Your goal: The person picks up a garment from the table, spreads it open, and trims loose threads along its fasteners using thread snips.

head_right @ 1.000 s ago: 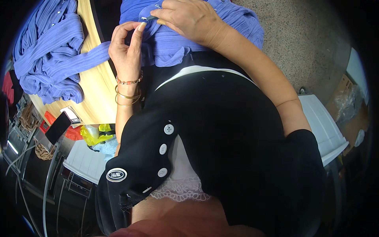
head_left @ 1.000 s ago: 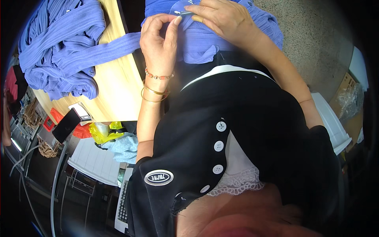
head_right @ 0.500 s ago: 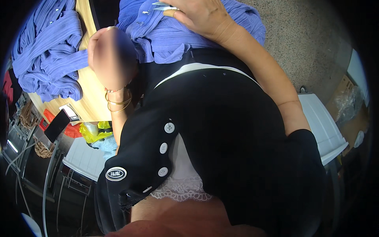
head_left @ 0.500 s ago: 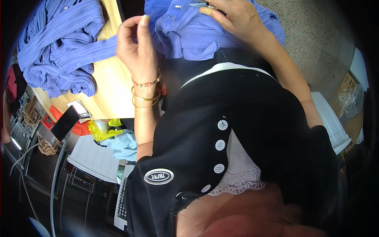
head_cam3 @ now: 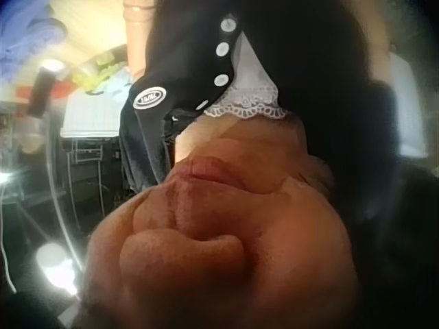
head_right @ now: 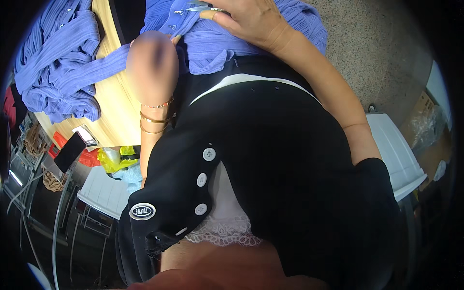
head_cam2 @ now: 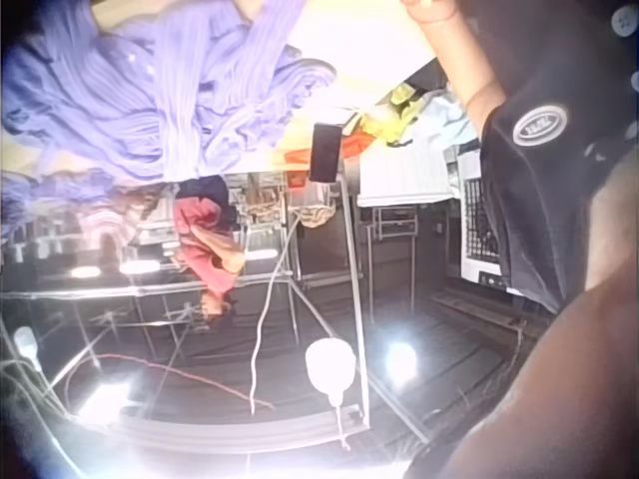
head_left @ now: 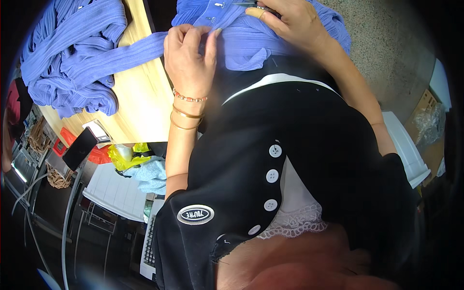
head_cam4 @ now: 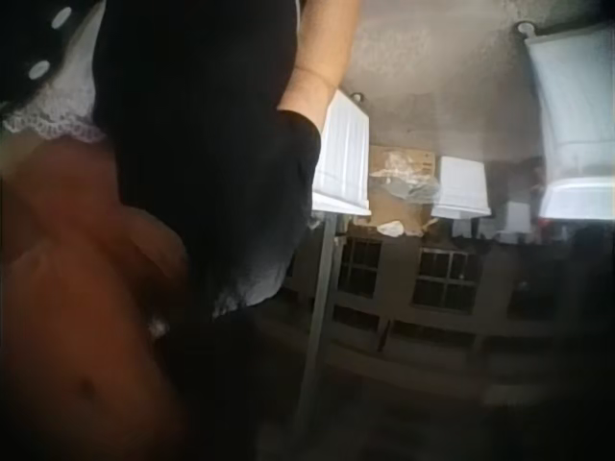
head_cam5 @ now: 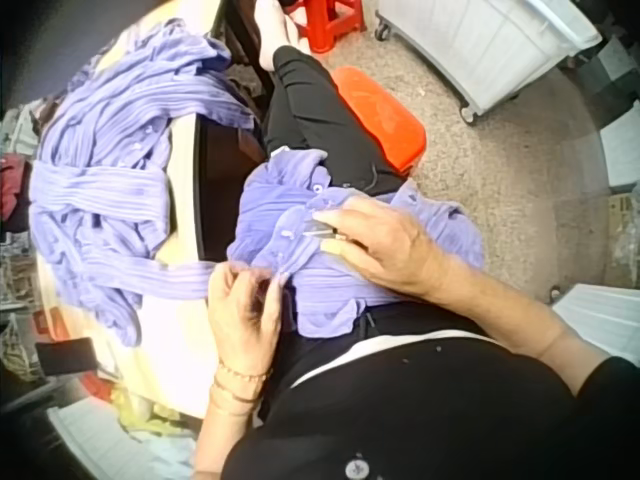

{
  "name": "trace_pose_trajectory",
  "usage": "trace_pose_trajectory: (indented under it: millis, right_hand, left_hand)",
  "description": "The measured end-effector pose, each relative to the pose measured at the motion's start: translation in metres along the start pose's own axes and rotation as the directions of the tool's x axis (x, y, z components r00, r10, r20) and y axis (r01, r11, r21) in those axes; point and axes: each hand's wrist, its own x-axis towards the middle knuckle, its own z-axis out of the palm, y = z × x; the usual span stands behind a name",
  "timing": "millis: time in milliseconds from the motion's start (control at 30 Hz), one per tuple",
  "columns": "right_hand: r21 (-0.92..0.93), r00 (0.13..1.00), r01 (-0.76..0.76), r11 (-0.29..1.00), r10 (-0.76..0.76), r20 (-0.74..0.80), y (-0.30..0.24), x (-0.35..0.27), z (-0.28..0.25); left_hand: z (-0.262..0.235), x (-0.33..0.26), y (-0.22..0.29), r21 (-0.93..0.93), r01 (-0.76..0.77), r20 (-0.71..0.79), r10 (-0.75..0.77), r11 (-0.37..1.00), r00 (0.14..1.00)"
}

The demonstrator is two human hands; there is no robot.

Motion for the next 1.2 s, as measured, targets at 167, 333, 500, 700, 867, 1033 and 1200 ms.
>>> trace_pose_trajectory:
  millis: [167,333,500,700,867,1033,1200]
  right_hand:
    - [0.118,0.991,-0.063,0.991,0.049,0.123,-0.014,0.006,-0.002]
    - [0.202,0.970,-0.100,0.974,0.051,0.236,-0.011,0.005,0.009]
    - [0.138,0.963,-0.058,0.989,0.018,0.271,-0.004,0.000,0.013]
    - [0.108,0.945,-0.122,0.987,0.082,0.317,-0.007,-0.002,0.011]
    - [0.117,0.950,-0.119,0.986,0.079,0.303,-0.006,-0.005,0.011]
    - [0.125,0.952,-0.132,0.983,0.090,0.294,-0.007,-0.004,0.010]
    - [0.130,0.953,-0.151,0.980,0.110,0.282,-0.008,-0.005,0.010]
  left_hand:
    - [-0.003,-0.005,0.002,-0.191,0.101,0.014,-0.101,0.976,0.995]
    - [-0.003,-0.010,0.002,-0.299,0.175,0.053,-0.167,0.938,0.985]
    - [0.000,-0.013,-0.004,-0.332,0.199,0.043,-0.196,0.922,0.980]
    - [0.008,-0.014,-0.013,-0.400,0.282,0.020,-0.299,0.872,0.954]
    - [0.004,-0.005,-0.003,-0.309,0.297,0.075,-0.289,0.904,0.954]
    - [0.009,-0.002,0.000,-0.191,0.234,0.051,-0.228,0.953,0.972]
    - [0.011,-0.001,0.001,-0.065,0.190,0.037,-0.188,0.980,0.982]
